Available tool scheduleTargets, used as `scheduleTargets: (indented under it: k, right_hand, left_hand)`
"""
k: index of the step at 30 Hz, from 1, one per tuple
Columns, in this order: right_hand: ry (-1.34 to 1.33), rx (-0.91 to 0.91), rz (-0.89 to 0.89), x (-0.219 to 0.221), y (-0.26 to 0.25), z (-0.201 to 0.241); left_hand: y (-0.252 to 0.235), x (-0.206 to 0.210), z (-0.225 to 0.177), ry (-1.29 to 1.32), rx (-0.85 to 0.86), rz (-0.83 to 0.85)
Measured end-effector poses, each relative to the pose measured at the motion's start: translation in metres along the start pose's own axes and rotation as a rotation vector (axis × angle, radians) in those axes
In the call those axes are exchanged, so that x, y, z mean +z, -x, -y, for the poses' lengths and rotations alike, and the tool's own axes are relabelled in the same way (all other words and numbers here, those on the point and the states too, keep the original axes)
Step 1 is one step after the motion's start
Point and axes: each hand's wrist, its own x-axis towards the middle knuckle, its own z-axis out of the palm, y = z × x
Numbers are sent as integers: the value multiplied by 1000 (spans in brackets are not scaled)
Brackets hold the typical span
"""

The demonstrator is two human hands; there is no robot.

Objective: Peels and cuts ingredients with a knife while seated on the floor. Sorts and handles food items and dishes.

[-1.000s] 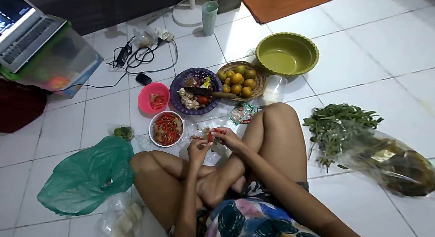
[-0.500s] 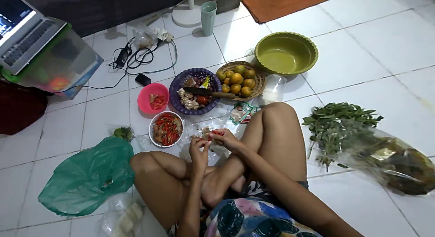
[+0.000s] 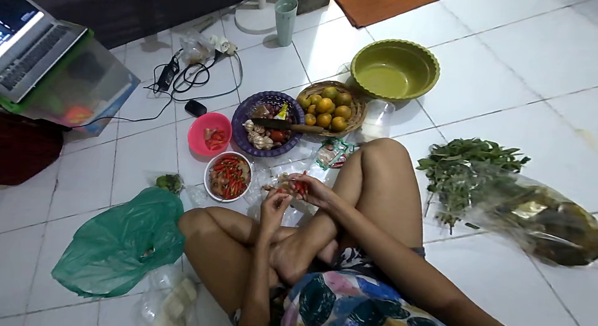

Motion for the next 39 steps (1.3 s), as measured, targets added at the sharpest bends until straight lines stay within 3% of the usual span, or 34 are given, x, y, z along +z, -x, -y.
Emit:
scheduleTargets:
  k: [7,15,18,23,29,39]
  right_hand:
    - [405,-137,83,-4,-4,-12]
    - [450,-221,45,-6,-5,-19]
    - [428,-281,2,-5,-6,-18]
    - [364,-332,-50,-7,-7,-16]
    - [414,-403,-56,-6,-7,-19]
    - [545,-419,-3,-4,-5,-21]
  left_hand:
    - [1,-2,-1,63,-56,71]
    - [-2,-7,-1,109,-75,141]
    - [-1,-5,-6,136,-127,46]
    - [-3,-1,-9,262,-279,-288]
    - [-4,-6,-11,205,-439,-196]
    - [-1,1,-8,-56,-324,-163]
